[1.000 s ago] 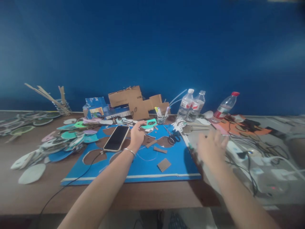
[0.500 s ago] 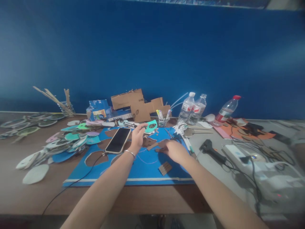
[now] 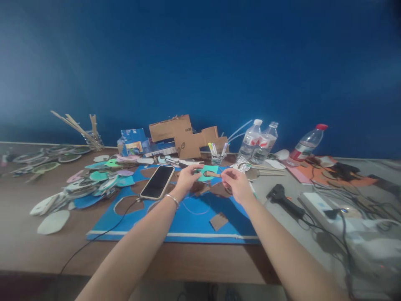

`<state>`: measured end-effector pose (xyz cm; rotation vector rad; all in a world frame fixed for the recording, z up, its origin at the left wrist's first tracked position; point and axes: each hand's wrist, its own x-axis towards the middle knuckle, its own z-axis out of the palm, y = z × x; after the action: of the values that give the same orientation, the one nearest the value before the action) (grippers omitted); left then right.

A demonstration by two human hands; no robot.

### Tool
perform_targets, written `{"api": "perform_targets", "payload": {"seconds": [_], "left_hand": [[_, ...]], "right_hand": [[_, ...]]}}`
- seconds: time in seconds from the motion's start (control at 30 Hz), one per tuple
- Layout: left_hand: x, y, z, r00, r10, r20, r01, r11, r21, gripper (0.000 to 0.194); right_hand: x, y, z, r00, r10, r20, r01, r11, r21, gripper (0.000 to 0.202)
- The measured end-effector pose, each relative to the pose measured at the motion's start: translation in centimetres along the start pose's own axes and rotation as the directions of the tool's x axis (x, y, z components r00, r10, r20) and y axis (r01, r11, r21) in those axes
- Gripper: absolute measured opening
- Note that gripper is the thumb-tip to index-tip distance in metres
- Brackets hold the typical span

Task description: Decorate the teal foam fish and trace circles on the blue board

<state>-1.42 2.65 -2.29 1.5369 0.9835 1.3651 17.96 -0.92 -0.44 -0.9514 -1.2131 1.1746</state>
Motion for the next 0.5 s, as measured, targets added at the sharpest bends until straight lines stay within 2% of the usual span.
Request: {"api": "perform_targets", "payload": {"seconds": [0.2, 0.37, 0.5], "left_hand": [[0.1, -0.3, 0.3, 0.994, -0.094, 0.059, 0.093, 0.996, 0.009, 0.026], [0.2, -0.6, 0.2, 0.983, -0.144, 0.115, 0.150, 0.987, -0.051, 0.029], [-0.1, -0.2, 0.5, 0.964, -0.213, 0.160, 0.234, 0.963, -0.131, 0.033]], "right_hand": [[-0.8, 1.0, 0.2, 0.996, 0.042, 0.075, -0.048, 0.996, 0.075, 0.029], [-0.9, 2.2, 0.6, 0.997, 0.054, 0.053, -0.062, 0.987, 0.151, 0.026], [-1.0, 2.4, 0.7, 0.999, 0.033, 0.018, -0.034, 0.995, 0.093, 0.027]]}}
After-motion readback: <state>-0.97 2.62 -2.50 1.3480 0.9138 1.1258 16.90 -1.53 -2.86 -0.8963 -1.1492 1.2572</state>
